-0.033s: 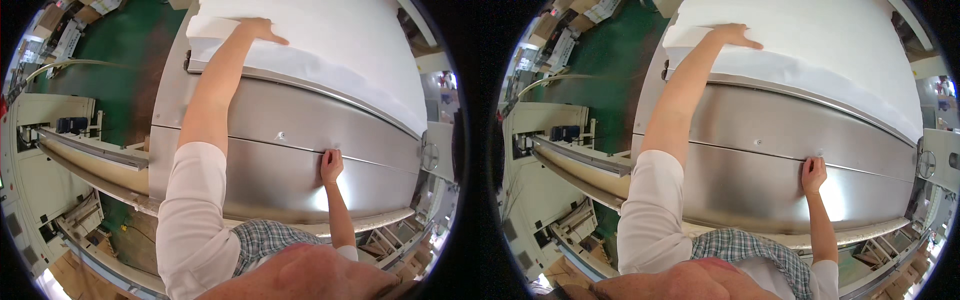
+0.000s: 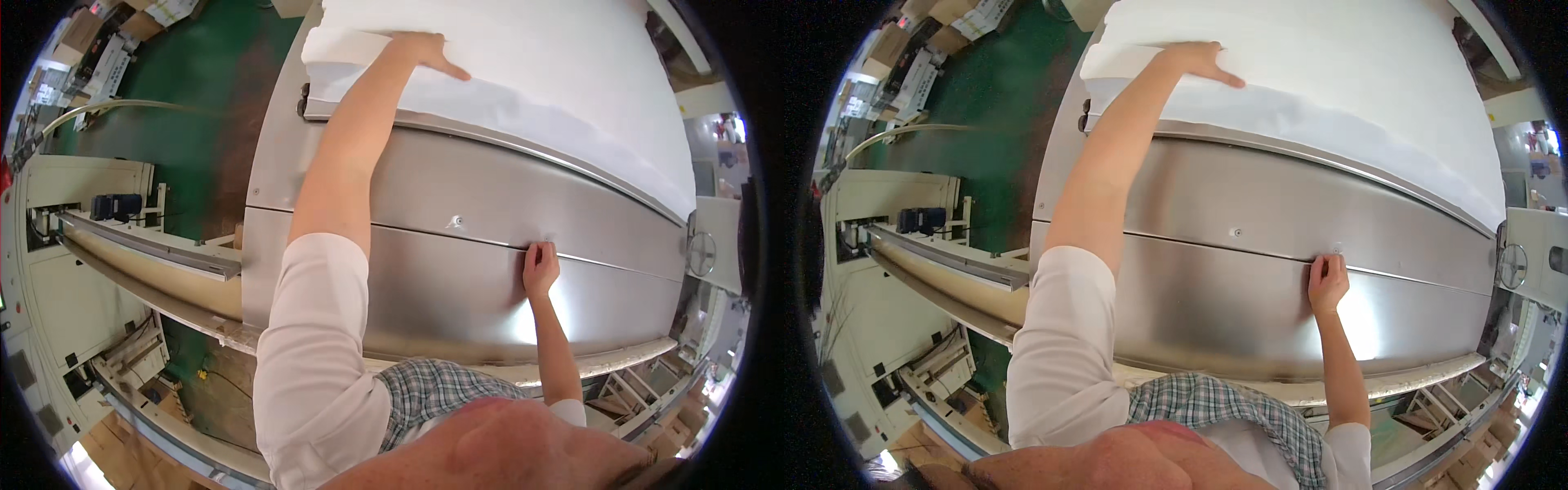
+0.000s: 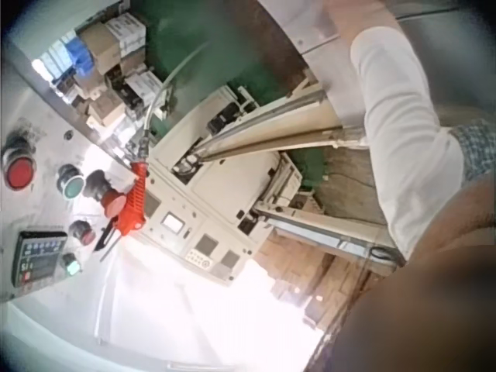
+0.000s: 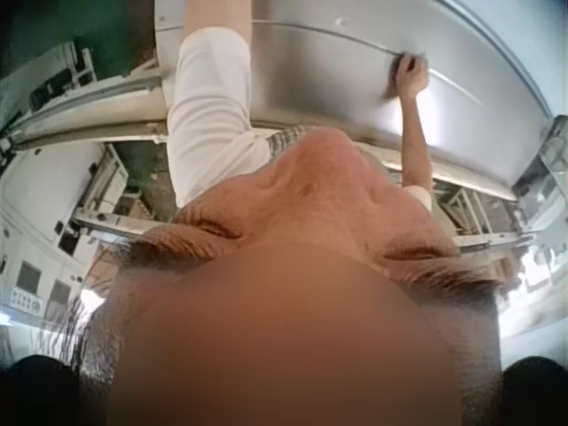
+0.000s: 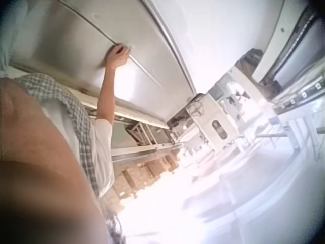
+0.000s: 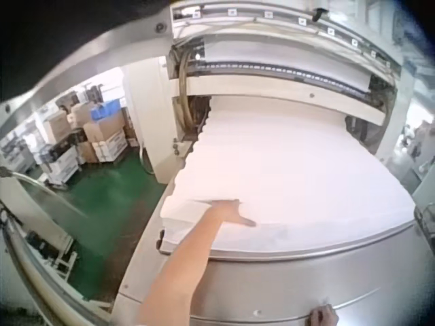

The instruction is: Operating a paper mill machine to unroll, align, and cut large sheets of material.

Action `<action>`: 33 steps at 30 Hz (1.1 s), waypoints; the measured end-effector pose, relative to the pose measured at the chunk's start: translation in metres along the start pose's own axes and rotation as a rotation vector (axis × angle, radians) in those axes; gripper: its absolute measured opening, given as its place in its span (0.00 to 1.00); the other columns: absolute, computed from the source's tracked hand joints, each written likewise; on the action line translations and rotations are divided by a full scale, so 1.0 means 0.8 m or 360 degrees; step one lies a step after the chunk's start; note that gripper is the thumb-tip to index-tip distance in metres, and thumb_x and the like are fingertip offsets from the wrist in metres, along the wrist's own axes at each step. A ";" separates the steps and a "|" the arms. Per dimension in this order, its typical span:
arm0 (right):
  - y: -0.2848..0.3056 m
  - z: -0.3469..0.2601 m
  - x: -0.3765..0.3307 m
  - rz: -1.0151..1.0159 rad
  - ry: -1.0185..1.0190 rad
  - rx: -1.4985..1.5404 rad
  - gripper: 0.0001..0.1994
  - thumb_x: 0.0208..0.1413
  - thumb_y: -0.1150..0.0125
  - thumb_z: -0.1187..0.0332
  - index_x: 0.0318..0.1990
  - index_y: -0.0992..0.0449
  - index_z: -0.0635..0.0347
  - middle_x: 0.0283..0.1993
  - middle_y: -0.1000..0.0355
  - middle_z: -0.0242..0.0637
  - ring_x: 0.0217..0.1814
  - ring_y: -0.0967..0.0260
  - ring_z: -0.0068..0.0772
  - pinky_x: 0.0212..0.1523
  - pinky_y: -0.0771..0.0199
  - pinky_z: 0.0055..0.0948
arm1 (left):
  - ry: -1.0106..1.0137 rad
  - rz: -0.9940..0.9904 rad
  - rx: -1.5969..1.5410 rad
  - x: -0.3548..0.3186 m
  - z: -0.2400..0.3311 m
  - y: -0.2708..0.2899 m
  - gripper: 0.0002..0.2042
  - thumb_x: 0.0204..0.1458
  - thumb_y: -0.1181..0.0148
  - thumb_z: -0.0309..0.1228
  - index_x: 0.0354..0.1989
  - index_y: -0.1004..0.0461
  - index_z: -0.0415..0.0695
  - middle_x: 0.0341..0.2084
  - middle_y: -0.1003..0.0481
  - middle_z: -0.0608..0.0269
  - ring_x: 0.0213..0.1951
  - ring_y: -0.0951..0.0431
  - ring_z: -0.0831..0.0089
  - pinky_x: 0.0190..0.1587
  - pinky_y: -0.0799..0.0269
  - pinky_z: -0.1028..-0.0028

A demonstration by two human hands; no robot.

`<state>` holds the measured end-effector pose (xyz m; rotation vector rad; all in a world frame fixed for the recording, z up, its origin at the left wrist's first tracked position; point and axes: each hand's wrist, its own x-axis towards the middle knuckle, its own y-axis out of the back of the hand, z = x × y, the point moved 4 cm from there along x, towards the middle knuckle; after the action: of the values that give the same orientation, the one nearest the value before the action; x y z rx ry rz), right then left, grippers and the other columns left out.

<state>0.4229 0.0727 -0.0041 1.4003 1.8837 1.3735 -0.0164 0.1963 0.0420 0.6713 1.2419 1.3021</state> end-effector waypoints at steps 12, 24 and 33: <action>-0.078 -0.275 0.305 -0.0115 0.1093 0.0375 0.11 0.52 0.55 0.65 0.39 0.28 0.56 0.40 0.30 0.42 0.45 0.35 0.44 0.44 0.33 0.40 | 0.0094 0.0286 0.0274 -0.066 0.019 -0.013 0.40 0.26 0.33 0.51 0.54 0.39 0.54 0.51 0.36 0.60 0.56 0.41 0.59 0.54 0.55 0.40; -0.036 -0.028 0.402 -0.0675 0.0225 -0.0760 0.26 0.54 0.66 0.42 0.49 0.32 0.46 0.50 0.33 0.31 0.55 0.39 0.36 0.50 0.44 0.53 | 0.0210 0.0182 0.0361 -0.064 0.036 -0.009 0.47 0.23 0.33 0.53 0.58 0.45 0.57 0.56 0.41 0.58 0.59 0.46 0.56 0.56 0.57 0.42; 0.062 0.153 0.424 -0.0818 0.0283 -0.0707 0.34 0.44 0.58 0.33 0.57 0.40 0.40 0.59 0.42 0.32 0.62 0.50 0.42 0.56 0.56 0.60 | 0.0593 -0.0152 0.0395 -0.031 0.059 -0.006 0.51 0.17 0.31 0.35 0.59 0.49 0.42 0.55 0.42 0.48 0.58 0.44 0.56 0.57 0.45 0.56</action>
<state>0.4046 0.4308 0.0596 0.5477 1.7269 1.5440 0.0331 0.1840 0.0574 0.5481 1.7393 1.2395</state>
